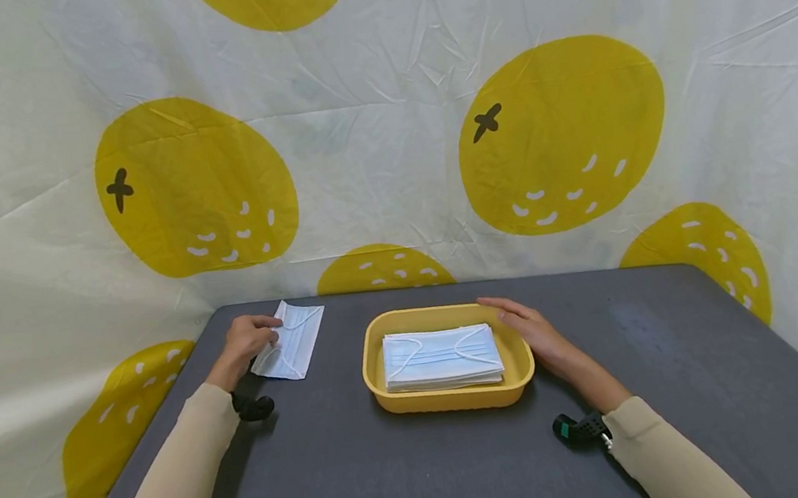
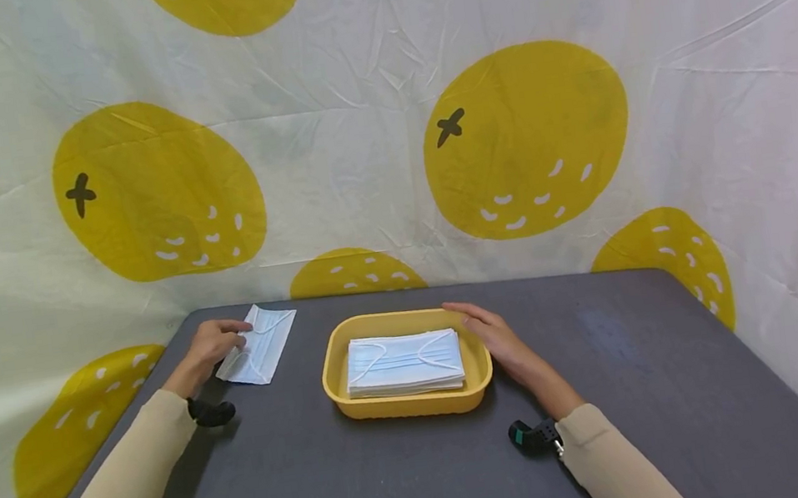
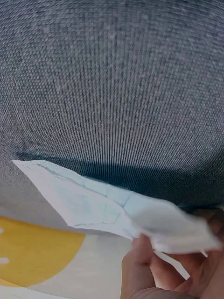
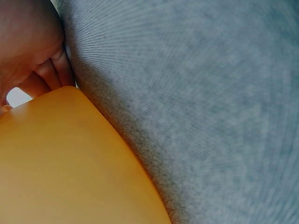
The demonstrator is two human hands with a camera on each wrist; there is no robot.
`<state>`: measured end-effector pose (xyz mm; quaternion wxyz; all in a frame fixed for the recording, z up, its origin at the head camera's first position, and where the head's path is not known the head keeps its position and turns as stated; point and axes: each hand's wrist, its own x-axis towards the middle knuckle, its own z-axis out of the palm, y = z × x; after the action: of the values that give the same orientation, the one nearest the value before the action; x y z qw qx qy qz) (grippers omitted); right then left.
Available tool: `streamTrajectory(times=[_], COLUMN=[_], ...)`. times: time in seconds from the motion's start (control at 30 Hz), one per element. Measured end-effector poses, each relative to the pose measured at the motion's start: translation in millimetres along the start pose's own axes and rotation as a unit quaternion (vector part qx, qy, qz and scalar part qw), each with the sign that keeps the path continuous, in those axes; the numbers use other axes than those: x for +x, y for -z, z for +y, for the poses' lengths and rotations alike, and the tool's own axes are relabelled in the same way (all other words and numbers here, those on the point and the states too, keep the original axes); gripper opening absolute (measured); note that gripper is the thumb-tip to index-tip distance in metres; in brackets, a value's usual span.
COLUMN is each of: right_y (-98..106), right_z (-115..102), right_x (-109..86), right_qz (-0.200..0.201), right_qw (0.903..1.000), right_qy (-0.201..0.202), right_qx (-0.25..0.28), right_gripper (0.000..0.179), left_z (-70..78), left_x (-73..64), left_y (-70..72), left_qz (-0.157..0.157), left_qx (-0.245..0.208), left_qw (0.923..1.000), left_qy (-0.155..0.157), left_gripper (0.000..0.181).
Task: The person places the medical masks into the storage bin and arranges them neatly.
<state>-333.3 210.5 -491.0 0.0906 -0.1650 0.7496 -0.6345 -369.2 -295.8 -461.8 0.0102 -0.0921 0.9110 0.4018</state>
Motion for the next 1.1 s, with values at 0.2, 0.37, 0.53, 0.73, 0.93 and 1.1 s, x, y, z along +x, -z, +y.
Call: streamTrajectory(times=[0.2,0.37,0.53,0.73,0.93,1.1], right_y=[0,1,1,1,1,2], right_z=[1,1,1,1,2,2], right_x=[0.1,0.3,0.1,0.5,0.7,1.0], right_qz=[-0.004,-0.003,-0.005,-0.002,-0.007,-0.006], right_qw=[1.0,1.0,1.0,1.0,0.9999,1.0], right_qy=[0.002,0.003,0.0,-0.001,0.002,-0.004], right_qx=[-0.004,-0.001,-0.003,0.003,0.009,0.006], right_gripper=[0.046,0.046,0.046,0.046,0.048,0.049], left_z=[0.8,2.3,6.5,18.6,33.4,44.7], left_x=[-0.9,0.0,-0.9,-4.4,-7.0,-9.0], left_y=[0.0,-0.7,0.9,3.3,3.4,2.5], left_qz=[-0.015,-0.013,-0.016,-0.038,-0.059,-0.078], left_qx=[0.001,-0.007,-0.046,-0.091,-0.126,-0.143], left_qw=[0.9999,0.9999,0.9988,0.9948,0.99,0.9863], left_qy=[-0.004,-0.007,-0.003,-0.024,-0.022,-0.026], left_gripper=[0.046,0.046,0.043,0.045,0.047,0.048])
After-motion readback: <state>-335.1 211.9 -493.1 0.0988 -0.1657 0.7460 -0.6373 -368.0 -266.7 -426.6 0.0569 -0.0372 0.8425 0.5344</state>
